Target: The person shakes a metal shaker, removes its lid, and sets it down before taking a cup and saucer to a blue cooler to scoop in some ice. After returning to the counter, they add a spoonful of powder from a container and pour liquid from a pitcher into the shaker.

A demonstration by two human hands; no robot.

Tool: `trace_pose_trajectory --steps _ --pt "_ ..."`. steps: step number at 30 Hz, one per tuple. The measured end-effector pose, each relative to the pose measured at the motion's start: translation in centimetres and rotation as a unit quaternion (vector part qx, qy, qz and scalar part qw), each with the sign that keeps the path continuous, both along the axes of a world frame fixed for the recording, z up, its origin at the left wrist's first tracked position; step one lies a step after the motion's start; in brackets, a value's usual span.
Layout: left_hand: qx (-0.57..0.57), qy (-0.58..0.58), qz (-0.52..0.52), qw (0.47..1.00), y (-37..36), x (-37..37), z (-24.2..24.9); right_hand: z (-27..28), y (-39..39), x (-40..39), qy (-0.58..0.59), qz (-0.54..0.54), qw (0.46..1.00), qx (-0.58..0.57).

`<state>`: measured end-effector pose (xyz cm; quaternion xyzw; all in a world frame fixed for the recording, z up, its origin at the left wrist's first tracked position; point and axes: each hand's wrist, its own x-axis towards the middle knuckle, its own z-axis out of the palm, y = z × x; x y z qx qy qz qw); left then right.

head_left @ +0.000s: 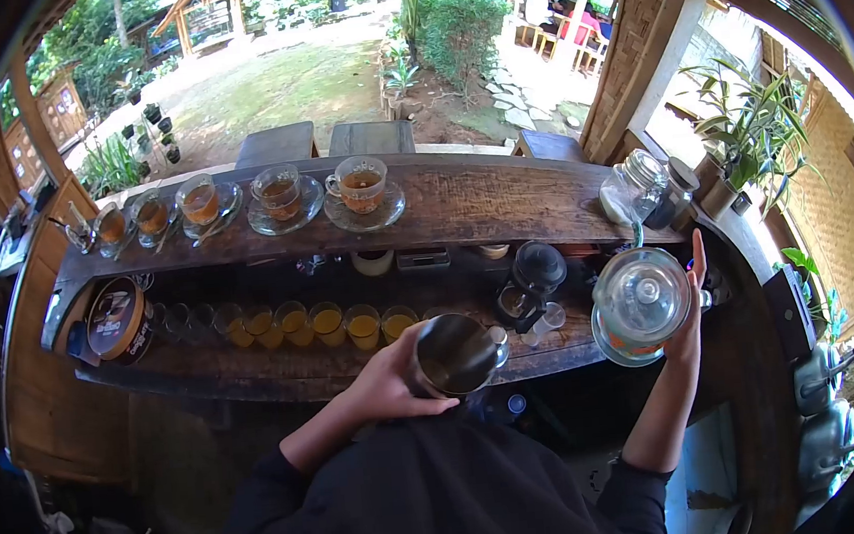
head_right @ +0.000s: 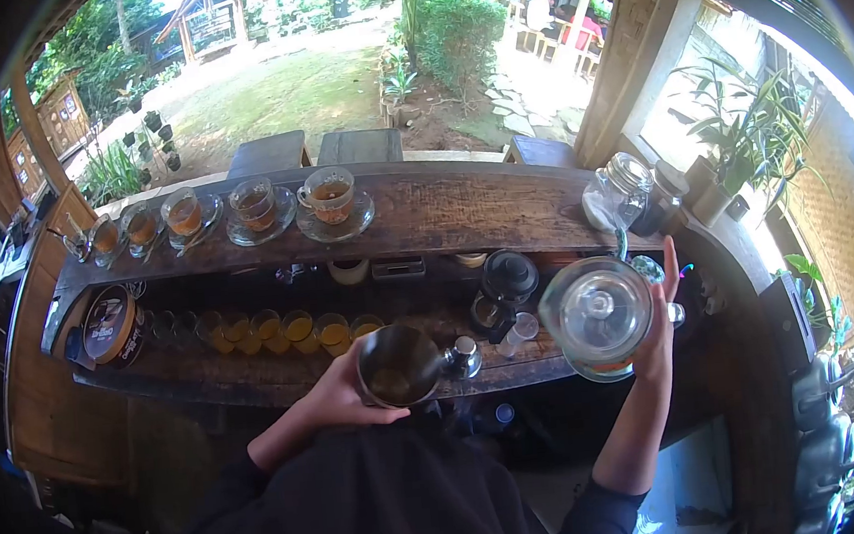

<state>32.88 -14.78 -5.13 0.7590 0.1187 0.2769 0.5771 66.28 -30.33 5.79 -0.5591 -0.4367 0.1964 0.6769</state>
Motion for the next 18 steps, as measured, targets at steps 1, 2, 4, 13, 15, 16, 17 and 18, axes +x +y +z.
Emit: trace_pose_trajectory --steps 1,2,4,13,15,16,17,18 --pt "0.016 -0.002 -0.007 1.000 -0.2 0.5 0.3 0.9 0.2 -0.9 -0.018 0.007 0.999 -0.031" --pt "0.017 -0.003 -0.008 1.000 -0.4 0.9 0.6 1.5 0.5 -1.6 -0.036 0.014 0.997 -0.061" --pt "0.048 -0.007 -0.030 0.998 -0.9 1.4 1.2 2.2 1.2 -2.4 -0.066 0.027 0.996 -0.058" --pt "0.094 -0.011 -0.018 0.995 -1.9 1.0 1.5 4.9 3.8 -7.1 -0.271 0.104 0.946 -0.142" --pt "0.087 -0.009 -0.012 0.996 -1.9 0.7 1.7 5.4 4.2 -7.4 -0.305 0.113 0.933 -0.152" --pt "0.082 -0.008 -0.012 0.997 -1.9 0.5 1.8 5.8 4.3 -7.6 -0.338 0.116 0.920 -0.161" --pt "0.081 -0.008 -0.008 0.997 -1.9 0.3 1.6 6.3 4.4 -7.7 -0.355 0.130 0.906 -0.191" --pt "0.085 -0.009 -0.004 0.996 -1.9 0.2 1.5 6.4 4.6 -7.9 -0.355 0.132 0.905 -0.191"
